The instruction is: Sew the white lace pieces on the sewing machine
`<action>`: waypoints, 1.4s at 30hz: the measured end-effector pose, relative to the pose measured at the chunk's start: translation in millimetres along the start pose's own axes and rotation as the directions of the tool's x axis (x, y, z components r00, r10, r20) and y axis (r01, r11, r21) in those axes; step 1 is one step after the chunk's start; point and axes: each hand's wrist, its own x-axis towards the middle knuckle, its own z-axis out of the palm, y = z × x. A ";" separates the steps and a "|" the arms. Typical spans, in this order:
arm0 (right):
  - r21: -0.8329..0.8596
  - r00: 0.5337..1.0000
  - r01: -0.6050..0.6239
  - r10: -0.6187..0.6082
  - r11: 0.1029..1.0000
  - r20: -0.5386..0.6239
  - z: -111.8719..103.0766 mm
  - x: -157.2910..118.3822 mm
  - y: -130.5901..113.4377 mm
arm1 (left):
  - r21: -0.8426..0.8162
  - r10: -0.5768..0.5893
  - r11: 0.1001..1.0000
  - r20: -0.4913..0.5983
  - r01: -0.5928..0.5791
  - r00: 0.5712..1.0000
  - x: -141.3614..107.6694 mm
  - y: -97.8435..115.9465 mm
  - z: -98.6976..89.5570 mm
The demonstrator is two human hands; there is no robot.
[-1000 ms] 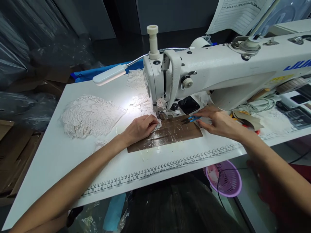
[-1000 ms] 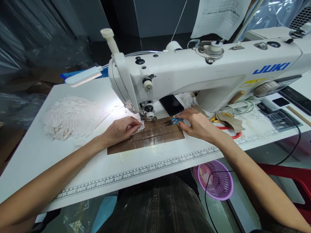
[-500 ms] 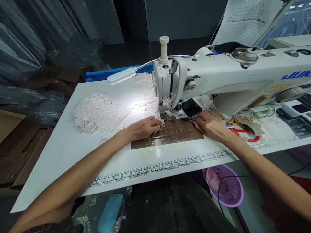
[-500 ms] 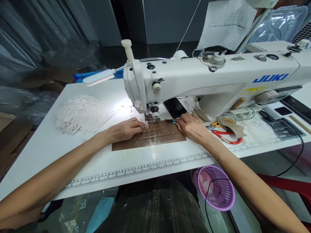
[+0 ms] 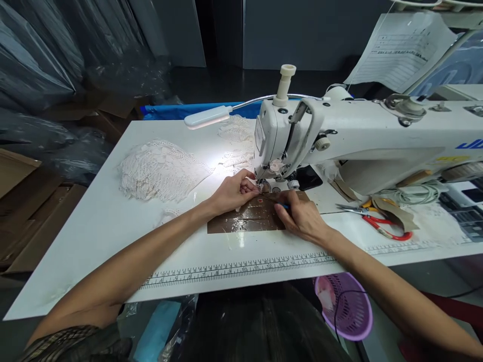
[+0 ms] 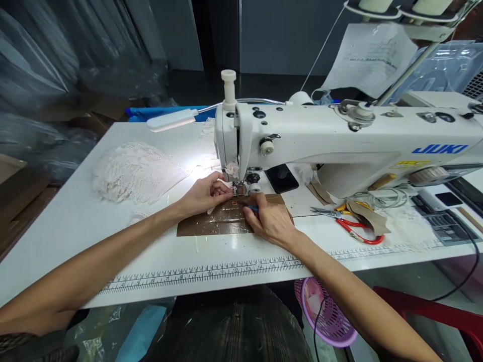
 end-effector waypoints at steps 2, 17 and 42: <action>-0.100 1.000 0.009 -0.008 0.995 0.018 1.8 13.0 -0.8 | -0.033 -0.070 0.997 0.061 0.072 0.996 1.6 1.3 -3.4; -0.298 0.997 0.053 -0.034 0.953 0.070 13.6 35.4 5.1 | -0.016 -0.146 0.989 0.016 0.146 0.989 -3.4 -5.1 -5.7; -0.247 0.998 0.012 0.005 0.969 0.067 21.7 50.3 -11.3 | -0.248 -0.317 0.913 0.068 0.323 0.946 1.2 -7.0 -7.5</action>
